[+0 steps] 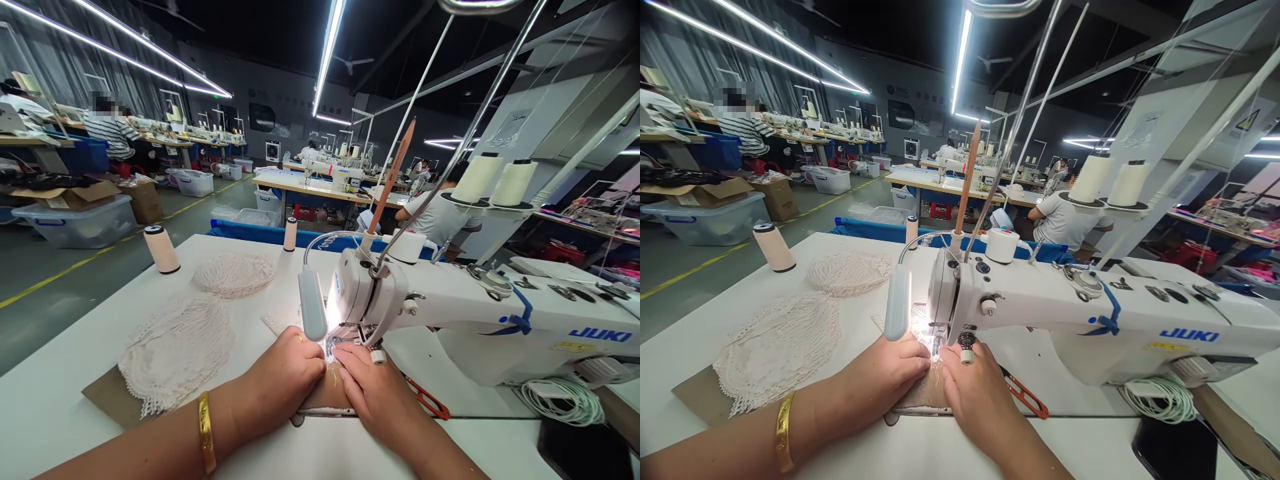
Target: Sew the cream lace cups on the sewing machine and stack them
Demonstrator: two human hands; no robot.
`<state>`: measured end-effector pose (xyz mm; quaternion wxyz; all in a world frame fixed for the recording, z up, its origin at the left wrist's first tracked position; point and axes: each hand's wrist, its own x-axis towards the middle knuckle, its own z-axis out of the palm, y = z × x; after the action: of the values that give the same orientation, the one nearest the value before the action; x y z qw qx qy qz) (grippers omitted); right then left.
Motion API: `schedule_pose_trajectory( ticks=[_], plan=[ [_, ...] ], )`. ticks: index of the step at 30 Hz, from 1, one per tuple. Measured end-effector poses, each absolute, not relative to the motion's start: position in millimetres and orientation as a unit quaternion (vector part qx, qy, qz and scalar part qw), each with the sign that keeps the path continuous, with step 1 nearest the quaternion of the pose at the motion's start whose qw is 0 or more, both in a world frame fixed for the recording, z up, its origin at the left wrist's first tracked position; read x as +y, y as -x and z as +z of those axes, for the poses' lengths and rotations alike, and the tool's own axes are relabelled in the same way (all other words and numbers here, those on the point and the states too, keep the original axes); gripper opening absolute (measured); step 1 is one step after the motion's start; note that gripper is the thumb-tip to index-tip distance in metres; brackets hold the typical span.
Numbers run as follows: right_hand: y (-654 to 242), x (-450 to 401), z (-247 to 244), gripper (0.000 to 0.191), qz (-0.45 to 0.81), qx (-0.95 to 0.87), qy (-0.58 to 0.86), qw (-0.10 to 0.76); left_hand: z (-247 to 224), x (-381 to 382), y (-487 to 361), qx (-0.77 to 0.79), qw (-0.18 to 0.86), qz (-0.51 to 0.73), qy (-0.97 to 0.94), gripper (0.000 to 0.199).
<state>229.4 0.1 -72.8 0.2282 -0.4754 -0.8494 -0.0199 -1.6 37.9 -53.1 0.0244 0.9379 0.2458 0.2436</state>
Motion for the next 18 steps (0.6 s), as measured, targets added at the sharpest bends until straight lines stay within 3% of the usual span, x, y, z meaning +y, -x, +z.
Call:
schedule_pose_trajectory(
  ticks=[7, 18],
  plan=[
    [-231.0, 3.5, -79.4, 0.043, -0.032, -0.848, 0.486, 0.211, -53.0, 41.2, 0.2, 0.284, 0.002, 0.258, -0.923, 0.027],
    [-231.9, 1.5, -80.7, 0.040, -0.012, -0.848, 0.481, 0.222, -47.9, 47.1, -12.2, 0.383, 0.102, 0.283, -0.873, 0.015]
  ],
)
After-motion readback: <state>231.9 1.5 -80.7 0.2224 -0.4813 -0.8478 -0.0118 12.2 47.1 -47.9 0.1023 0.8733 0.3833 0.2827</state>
